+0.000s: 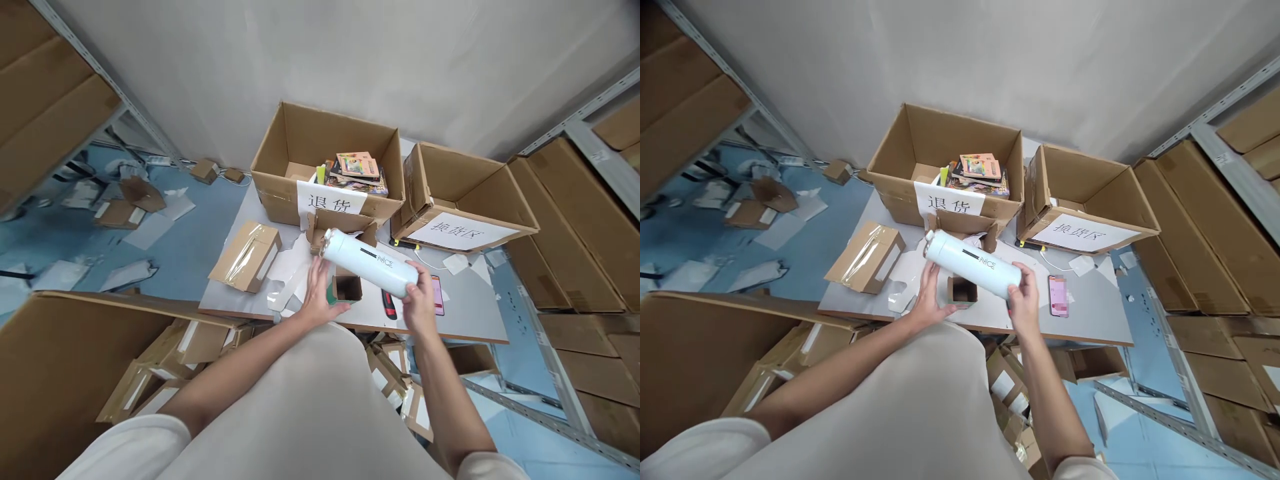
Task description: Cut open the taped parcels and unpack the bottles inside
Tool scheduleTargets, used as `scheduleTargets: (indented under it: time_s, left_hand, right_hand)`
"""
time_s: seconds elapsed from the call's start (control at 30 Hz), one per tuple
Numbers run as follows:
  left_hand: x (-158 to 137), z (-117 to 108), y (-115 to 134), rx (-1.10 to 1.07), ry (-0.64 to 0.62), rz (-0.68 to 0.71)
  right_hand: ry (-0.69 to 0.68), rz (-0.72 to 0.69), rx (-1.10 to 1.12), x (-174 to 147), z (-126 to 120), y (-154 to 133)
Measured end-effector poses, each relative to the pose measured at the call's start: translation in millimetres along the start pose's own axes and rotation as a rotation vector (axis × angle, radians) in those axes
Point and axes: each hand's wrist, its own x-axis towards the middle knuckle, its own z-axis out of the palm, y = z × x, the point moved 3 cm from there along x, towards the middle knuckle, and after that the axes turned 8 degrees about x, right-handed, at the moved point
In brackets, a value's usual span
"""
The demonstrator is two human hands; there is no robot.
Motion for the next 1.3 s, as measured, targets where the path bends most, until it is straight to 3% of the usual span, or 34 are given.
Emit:
scheduleTargets:
  time_s: [0.1,0.2,0.27,0.37,0.5,0.57,0.73,0.83,0.97,1.13,1.3]
  left_hand:
    - [11,-6,35,-0.376,-0.105,0.003]
    - [21,-13,51,-0.625,-0.115,-0.127]
    - [25,-21,51,-0.654,-0.124,-0.174]
    - [23,-28,48,-0.671,-0.264,-0.163]
    - [10,-21,51,-0.751,-0.493,-0.192]
    - [3,-16,52,-0.819,-0.541,-0.225]
    - [-11,-13,42,-0.940,-0.397,-0.388]
    - [-16,-13,34,-1.015,-0.309,-0.485]
    - [-18,-13,27,-1.093,-0.200,-0.507]
    - [-19,-15,25,-1.168,-0.278,-0.530]
    - [-22,-15,27,-1.167,-0.216,-0.558]
  right_hand:
    - [-0.157,-0.008,-0.016,-15,40,0]
    - [-0.251,-0.008,-0.009,-21,58,-5]
    - [-0.240,0.000,0.009,-12,55,-5]
    - [-0.203,0.033,0.109,16,37,-7]
    - [-0.300,0.193,0.399,53,23,-15]
    - [-0.309,0.277,0.480,61,24,-17]
    - [-0.134,0.358,0.642,64,28,-8]
    - [-0.119,0.363,0.721,63,29,-4]
    - [-0.095,0.333,0.776,64,24,-6]
    - [-0.179,0.259,0.834,67,21,-9]
    - [-0.049,0.231,0.786,65,28,-3]
